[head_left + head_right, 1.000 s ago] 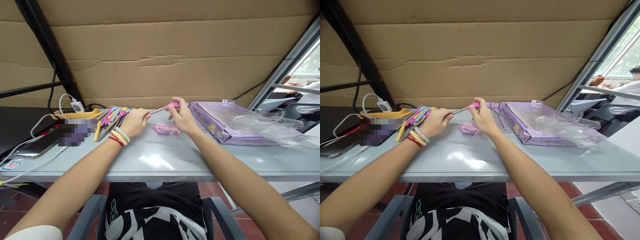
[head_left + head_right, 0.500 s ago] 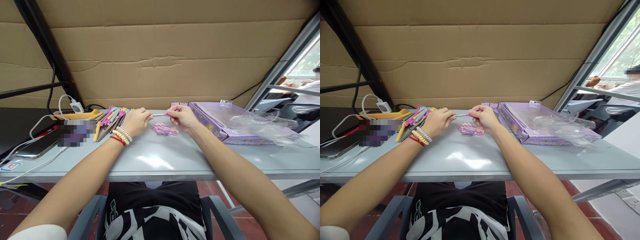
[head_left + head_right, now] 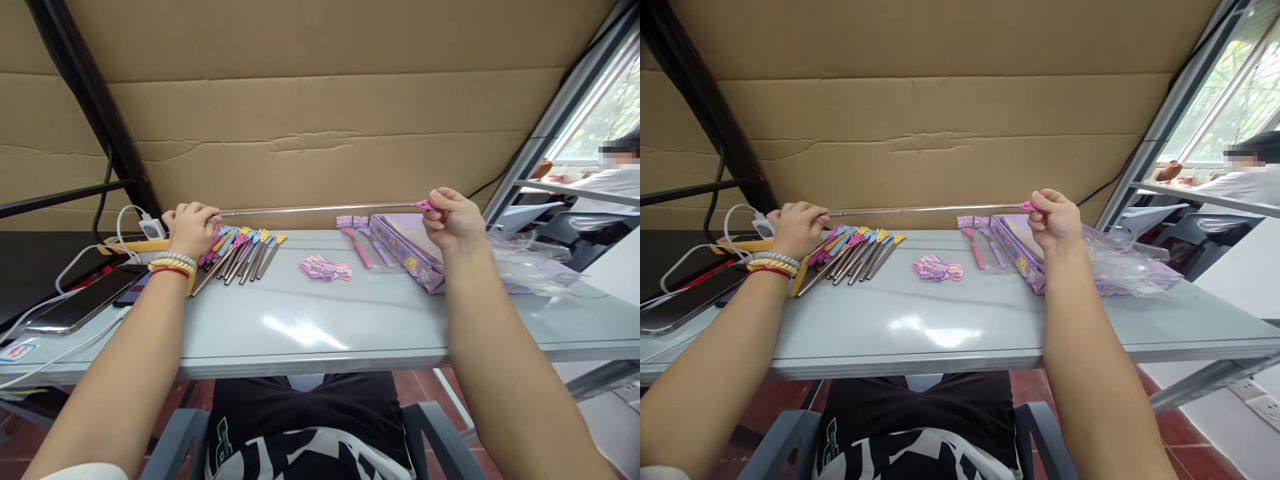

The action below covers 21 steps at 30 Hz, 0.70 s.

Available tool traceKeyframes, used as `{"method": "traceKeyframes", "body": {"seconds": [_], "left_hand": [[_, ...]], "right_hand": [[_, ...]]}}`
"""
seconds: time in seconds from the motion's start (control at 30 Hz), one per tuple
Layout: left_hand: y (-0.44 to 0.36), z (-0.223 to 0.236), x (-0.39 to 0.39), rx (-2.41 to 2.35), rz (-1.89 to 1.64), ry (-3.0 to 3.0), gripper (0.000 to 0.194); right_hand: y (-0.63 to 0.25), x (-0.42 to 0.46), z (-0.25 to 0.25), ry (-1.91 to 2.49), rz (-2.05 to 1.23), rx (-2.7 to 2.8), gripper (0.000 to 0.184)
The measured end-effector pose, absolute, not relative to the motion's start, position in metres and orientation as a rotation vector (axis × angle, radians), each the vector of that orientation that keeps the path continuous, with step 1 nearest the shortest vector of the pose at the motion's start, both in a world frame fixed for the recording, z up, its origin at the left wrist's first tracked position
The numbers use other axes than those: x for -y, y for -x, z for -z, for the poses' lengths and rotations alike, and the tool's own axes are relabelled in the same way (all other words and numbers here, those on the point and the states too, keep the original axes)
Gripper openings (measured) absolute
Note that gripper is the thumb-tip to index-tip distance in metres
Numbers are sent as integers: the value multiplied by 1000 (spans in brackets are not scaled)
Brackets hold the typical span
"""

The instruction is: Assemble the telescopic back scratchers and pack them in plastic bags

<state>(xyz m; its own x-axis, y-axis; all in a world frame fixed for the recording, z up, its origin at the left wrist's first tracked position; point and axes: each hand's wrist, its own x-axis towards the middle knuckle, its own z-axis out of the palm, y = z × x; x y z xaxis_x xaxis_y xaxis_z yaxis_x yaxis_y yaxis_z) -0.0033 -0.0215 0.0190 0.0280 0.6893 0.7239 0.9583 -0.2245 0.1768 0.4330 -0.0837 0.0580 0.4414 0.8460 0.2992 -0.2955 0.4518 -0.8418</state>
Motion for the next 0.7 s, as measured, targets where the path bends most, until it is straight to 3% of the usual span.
{"method": "traceKeyframes", "body": {"seconds": [0.23,0.7], "left_hand": [[24,-14,21,1779,1062,1836,42],[33,-9,22,1824,1130,1604,43]], "right_hand": [[-442,91,-62,749,-704,716,23],[-471,109,-70,633,-700,549,30]]}}
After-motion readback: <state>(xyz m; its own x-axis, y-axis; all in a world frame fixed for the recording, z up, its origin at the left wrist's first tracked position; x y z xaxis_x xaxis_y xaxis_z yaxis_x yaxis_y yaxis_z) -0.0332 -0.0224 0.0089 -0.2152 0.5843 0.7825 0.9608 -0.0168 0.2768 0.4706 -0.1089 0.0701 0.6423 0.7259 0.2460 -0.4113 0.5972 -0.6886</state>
